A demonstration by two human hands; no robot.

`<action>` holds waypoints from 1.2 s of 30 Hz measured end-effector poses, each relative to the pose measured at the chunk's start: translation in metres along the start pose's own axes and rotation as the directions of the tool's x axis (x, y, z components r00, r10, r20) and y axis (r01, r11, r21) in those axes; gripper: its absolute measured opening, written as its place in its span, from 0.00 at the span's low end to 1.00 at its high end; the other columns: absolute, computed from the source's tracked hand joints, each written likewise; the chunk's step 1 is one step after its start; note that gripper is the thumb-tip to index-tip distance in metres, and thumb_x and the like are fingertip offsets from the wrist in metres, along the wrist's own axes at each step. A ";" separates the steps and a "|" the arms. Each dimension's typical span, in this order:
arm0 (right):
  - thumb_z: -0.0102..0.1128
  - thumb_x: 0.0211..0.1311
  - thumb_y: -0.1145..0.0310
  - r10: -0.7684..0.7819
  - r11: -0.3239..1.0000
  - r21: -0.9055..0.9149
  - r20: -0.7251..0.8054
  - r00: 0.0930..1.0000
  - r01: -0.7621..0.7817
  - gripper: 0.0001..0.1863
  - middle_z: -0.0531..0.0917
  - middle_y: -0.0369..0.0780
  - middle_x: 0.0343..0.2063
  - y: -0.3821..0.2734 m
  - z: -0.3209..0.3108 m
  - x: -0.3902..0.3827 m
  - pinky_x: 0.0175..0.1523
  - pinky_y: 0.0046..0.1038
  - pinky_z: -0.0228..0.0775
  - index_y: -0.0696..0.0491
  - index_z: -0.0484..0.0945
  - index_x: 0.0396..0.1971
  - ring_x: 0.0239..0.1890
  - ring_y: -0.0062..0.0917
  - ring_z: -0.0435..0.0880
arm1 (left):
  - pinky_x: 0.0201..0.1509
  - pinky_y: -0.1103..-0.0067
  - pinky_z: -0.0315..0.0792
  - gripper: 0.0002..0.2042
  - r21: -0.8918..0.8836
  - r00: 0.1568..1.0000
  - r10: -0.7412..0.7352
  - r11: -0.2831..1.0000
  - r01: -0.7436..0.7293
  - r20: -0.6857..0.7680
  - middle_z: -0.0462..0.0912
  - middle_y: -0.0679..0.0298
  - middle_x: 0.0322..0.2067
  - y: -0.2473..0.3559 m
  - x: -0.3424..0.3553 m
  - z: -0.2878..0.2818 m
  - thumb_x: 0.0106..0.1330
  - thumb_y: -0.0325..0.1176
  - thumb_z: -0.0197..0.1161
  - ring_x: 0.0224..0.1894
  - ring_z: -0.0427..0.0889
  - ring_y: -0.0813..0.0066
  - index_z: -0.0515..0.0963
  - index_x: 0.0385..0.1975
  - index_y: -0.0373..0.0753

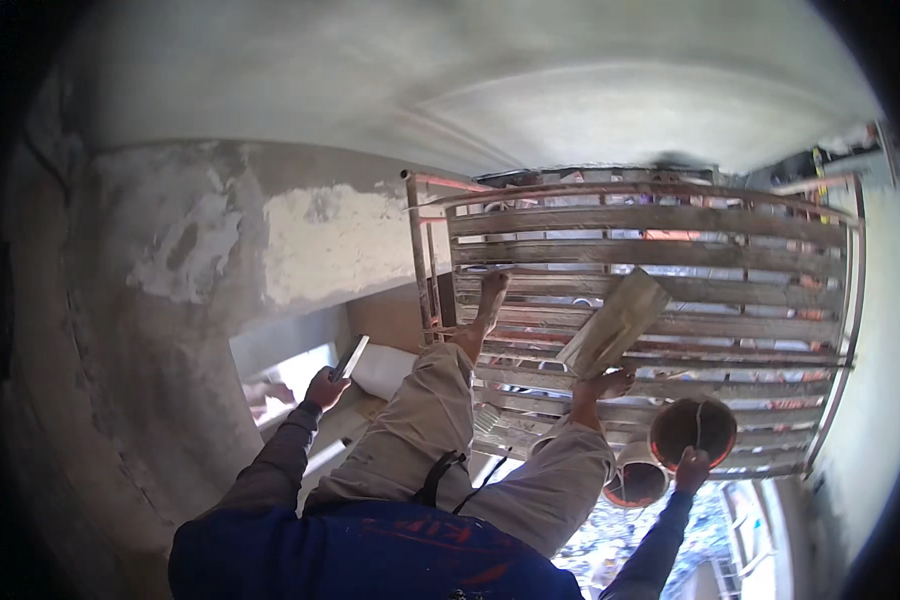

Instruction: Applying plaster to a wall and ceiling corner using a trowel while standing on a scaffold.

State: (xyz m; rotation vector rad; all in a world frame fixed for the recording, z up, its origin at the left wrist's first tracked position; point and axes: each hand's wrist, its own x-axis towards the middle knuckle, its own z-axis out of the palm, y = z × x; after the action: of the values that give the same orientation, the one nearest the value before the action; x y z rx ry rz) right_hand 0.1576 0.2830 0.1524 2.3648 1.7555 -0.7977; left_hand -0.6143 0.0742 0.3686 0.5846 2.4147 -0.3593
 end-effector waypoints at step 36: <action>0.48 0.58 0.60 -0.596 0.547 -0.059 0.673 0.437 0.835 0.16 0.78 0.49 0.22 -0.647 0.190 0.068 0.32 0.44 0.67 0.57 0.76 0.21 0.34 0.43 0.78 | 0.59 0.65 0.63 0.31 -0.435 0.433 -0.404 0.900 0.029 -0.806 0.73 0.42 0.48 -0.384 0.165 -0.315 0.63 0.48 0.59 0.51 0.73 0.50 0.65 0.53 0.24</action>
State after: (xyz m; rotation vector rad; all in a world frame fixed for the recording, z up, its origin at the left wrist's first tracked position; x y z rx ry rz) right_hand -0.4862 0.4882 0.1074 0.8183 2.3062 -0.9752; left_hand -1.0791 -0.0840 0.5507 0.2774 3.4889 0.4568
